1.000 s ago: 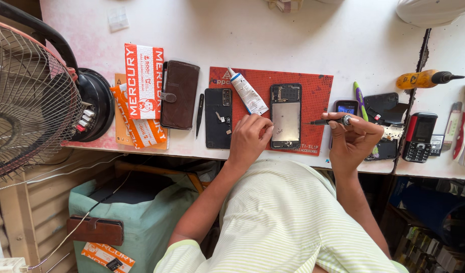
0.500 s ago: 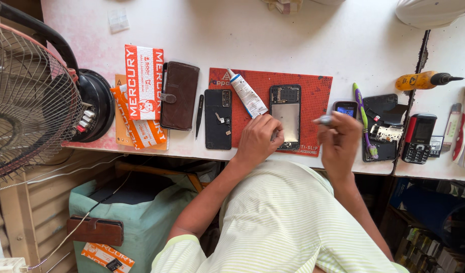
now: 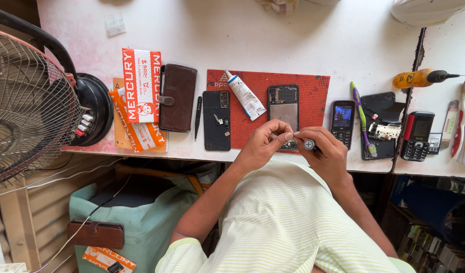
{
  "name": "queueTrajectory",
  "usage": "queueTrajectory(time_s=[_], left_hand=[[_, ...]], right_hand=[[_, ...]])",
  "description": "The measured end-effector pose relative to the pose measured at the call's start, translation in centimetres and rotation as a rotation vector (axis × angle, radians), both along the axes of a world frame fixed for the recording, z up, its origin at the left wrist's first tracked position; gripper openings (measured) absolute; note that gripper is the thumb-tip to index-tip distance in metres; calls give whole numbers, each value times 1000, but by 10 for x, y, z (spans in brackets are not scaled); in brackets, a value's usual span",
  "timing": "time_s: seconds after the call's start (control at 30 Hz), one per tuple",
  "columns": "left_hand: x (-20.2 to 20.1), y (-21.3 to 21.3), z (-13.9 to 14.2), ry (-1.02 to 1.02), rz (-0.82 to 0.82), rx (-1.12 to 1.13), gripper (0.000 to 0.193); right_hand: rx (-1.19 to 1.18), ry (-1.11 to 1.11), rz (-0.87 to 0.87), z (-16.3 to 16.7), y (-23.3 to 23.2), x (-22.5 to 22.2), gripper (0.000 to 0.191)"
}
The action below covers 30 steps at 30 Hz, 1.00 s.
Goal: The person works on a disassembled smartphone, using a small screwdriver to adjust internal components and connectors. They repeatedly lift and reseat a ribbon cable and probe the motherboard area while the phone remains open on the workbench.
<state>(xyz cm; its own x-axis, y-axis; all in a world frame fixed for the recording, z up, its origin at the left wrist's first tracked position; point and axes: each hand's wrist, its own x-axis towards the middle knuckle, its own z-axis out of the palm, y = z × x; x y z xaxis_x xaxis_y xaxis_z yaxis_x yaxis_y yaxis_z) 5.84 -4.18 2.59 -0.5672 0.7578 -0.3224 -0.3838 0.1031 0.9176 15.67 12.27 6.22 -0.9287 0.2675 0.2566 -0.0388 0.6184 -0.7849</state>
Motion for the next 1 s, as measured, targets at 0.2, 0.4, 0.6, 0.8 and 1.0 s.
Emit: queueTrajectory(time_s=[0.2, 0.4, 0.6, 0.8, 1.0], left_hand=[[3, 5, -2, -234, 58, 82, 24], [13, 10, -5, -259, 128, 217, 21], [20, 11, -9, -256, 176, 132, 20], [25, 17, -17, -386, 219, 167, 18], [24, 23, -17, -473, 221, 94, 16]], right_hand=[[0, 24, -25, -8, 0, 2, 23], [25, 41, -65, -14, -2, 0, 25], [111, 66, -34, -11, -3, -2, 26], [101, 90, -32, -9, -5, -5, 28], [109, 76, -47, -11, -3, -6, 21]])
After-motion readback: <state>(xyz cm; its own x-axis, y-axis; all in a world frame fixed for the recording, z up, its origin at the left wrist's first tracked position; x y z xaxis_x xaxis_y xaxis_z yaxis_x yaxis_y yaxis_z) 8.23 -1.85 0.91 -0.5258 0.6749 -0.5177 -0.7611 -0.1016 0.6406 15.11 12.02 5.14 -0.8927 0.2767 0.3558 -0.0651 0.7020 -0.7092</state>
